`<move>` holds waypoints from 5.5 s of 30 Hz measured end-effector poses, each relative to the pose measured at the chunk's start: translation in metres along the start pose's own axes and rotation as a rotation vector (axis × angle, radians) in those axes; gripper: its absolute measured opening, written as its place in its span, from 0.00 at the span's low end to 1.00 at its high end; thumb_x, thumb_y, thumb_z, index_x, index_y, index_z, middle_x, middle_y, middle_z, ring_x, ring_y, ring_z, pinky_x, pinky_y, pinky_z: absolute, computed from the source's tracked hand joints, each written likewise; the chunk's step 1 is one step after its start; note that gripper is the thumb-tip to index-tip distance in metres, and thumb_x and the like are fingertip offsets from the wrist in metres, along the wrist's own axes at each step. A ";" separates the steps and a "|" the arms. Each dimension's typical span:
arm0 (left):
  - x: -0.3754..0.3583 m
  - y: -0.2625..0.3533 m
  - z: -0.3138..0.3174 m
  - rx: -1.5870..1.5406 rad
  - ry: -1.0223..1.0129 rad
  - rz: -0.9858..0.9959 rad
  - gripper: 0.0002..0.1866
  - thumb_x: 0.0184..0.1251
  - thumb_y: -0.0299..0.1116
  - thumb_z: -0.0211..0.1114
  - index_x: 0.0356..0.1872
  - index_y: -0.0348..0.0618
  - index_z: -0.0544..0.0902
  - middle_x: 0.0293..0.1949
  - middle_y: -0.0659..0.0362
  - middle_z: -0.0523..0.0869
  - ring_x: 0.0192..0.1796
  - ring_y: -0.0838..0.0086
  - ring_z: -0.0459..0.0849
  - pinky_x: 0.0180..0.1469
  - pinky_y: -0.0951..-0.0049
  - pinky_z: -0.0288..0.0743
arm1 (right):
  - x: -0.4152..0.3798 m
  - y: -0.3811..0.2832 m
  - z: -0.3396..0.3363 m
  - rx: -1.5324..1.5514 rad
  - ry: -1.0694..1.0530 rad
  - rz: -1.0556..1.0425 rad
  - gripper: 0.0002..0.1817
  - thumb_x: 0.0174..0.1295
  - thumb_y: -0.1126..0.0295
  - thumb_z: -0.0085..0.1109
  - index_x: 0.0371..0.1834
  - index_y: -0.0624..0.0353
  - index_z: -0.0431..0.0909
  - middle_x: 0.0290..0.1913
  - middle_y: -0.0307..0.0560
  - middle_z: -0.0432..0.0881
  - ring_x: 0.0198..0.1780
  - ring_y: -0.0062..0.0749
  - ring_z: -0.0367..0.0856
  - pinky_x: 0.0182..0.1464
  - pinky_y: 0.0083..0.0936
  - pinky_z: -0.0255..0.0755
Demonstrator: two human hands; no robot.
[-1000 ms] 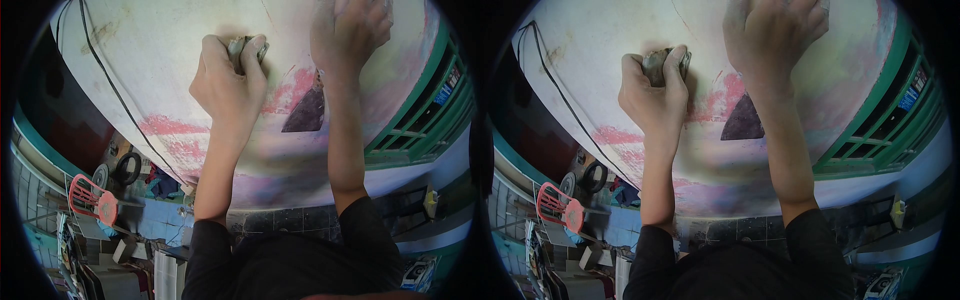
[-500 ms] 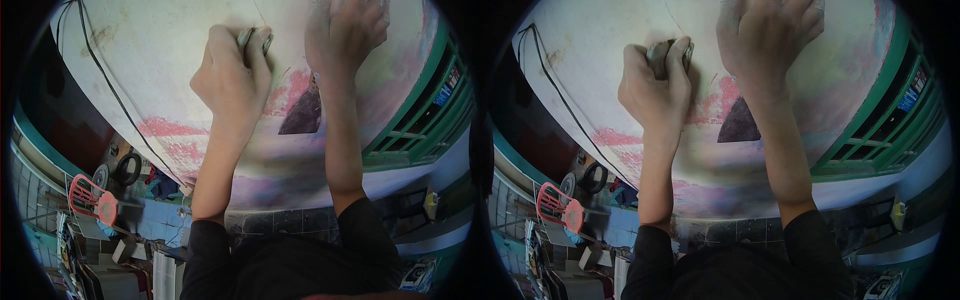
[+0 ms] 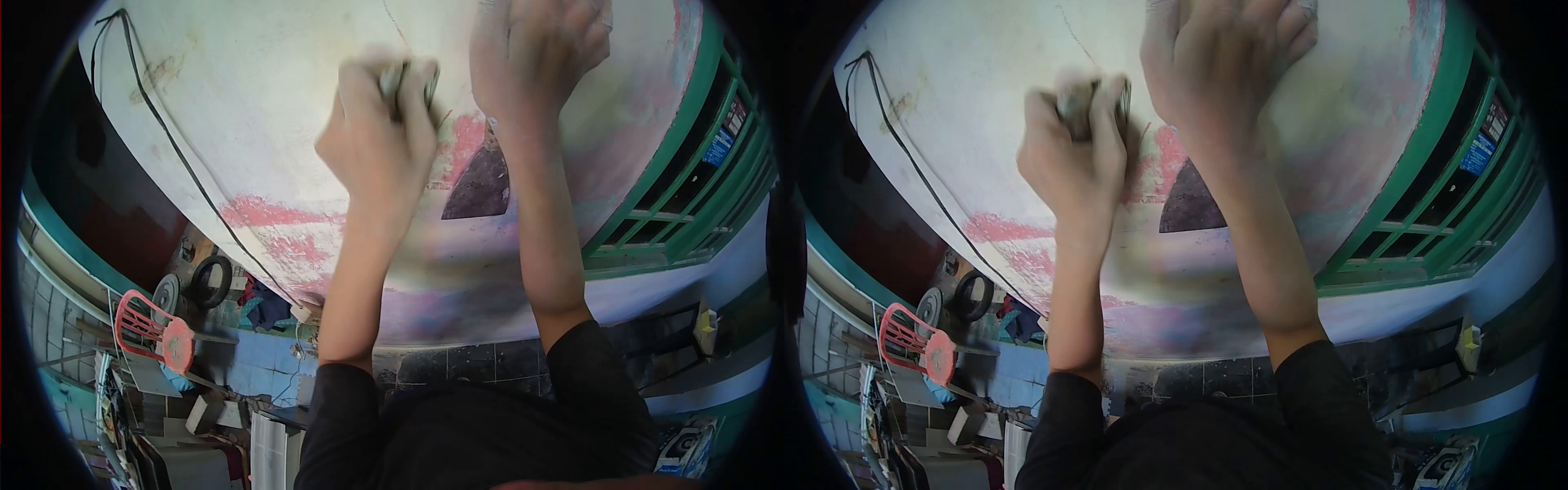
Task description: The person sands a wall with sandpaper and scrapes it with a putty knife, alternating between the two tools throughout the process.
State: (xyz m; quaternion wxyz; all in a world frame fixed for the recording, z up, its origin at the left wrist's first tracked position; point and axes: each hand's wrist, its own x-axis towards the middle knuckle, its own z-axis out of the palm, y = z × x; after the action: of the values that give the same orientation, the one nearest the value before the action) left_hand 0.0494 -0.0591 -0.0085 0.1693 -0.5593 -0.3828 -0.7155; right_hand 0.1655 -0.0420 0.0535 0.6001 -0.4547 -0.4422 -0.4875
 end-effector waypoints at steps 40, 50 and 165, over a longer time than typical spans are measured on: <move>-0.011 -0.022 -0.010 0.032 0.073 -0.033 0.18 0.67 0.38 0.78 0.30 0.42 0.75 0.23 0.55 0.83 0.21 0.65 0.82 0.24 0.68 0.73 | -0.002 0.003 0.004 0.003 0.032 -0.018 0.30 0.78 0.57 0.54 0.78 0.61 0.68 0.79 0.72 0.61 0.79 0.69 0.58 0.77 0.62 0.51; 0.007 -0.010 0.002 0.008 0.098 0.137 0.24 0.63 0.41 0.81 0.27 0.41 0.71 0.21 0.51 0.79 0.20 0.61 0.77 0.27 0.66 0.73 | -0.002 0.002 0.005 0.013 0.039 -0.004 0.29 0.78 0.57 0.53 0.77 0.61 0.69 0.80 0.72 0.60 0.79 0.70 0.58 0.77 0.62 0.51; -0.276 -0.136 -0.220 -0.827 -0.156 -1.330 0.11 0.78 0.32 0.70 0.53 0.39 0.82 0.44 0.64 0.88 0.39 0.83 0.81 0.41 0.78 0.73 | -0.314 -0.077 -0.194 1.141 -1.322 1.273 0.33 0.61 0.81 0.75 0.70 0.69 0.73 0.55 0.51 0.88 0.53 0.29 0.87 0.58 0.27 0.81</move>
State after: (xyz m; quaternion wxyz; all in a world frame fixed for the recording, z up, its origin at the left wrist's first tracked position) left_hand -0.1024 -0.1844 -0.3315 -0.5437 -0.2789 -0.3505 -0.7098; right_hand 0.0650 -0.1831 -0.2811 0.5089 -0.4273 -0.5229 0.5338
